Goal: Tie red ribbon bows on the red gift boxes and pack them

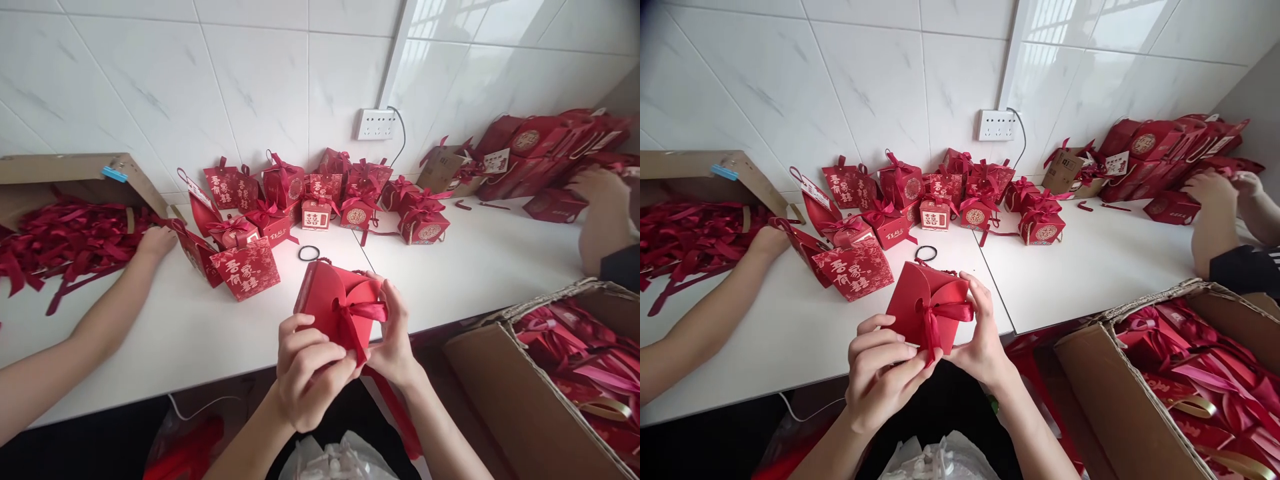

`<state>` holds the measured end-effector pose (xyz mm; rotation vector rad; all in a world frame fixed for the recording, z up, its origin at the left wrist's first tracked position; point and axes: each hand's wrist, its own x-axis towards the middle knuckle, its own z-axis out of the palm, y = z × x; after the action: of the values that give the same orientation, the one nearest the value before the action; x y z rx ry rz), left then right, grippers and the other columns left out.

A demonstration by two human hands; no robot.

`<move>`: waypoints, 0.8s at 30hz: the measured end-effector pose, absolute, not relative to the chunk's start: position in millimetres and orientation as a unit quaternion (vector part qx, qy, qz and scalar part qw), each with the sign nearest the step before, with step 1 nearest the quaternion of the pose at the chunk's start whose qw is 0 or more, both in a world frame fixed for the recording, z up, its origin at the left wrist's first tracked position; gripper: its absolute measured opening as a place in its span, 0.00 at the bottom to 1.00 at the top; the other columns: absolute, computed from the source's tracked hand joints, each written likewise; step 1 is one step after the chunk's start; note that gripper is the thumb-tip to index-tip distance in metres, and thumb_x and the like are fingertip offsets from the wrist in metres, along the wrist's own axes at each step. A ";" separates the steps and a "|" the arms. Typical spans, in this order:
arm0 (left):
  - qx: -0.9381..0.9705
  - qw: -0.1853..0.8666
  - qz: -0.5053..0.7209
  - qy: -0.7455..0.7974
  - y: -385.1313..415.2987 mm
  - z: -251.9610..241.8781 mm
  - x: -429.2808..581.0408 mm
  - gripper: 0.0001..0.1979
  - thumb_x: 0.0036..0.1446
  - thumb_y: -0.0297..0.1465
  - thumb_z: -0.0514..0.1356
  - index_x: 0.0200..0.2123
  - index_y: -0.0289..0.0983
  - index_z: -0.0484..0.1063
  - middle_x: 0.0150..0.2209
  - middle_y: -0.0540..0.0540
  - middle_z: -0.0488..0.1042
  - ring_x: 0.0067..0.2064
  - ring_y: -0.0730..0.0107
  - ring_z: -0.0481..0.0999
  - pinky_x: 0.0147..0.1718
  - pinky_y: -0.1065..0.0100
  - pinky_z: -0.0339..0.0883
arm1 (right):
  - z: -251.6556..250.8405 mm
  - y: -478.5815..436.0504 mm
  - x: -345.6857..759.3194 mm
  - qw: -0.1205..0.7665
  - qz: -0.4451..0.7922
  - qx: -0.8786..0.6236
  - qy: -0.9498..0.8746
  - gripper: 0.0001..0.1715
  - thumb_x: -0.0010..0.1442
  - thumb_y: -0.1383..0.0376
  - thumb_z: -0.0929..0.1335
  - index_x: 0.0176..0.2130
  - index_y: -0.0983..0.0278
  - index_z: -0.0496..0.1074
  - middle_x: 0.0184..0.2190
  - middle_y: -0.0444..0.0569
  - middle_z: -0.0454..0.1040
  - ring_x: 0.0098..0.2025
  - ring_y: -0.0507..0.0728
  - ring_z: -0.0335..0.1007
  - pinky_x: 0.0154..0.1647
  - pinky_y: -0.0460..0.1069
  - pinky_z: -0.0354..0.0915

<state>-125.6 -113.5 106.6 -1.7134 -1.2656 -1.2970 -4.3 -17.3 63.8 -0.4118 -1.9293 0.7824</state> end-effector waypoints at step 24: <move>-0.798 -0.056 -0.287 -0.528 -9.8 -2.5 -92.6 0.13 0.55 0.33 0.55 0.45 0.39 0.67 0.49 0.42 0.70 0.56 0.55 0.65 0.52 0.54 0.63 | 92.8 -5.3 104.9 0.489 0.722 -0.300 -0.388 0.43 0.56 0.35 0.50 0.47 0.60 0.69 0.47 0.55 0.72 0.52 0.63 0.66 0.48 0.62 0.67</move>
<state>-92.6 -9.8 -2.5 -2.5982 -1.7191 -0.9349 104.9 -5.3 92.8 -0.7292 -0.9424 1.7541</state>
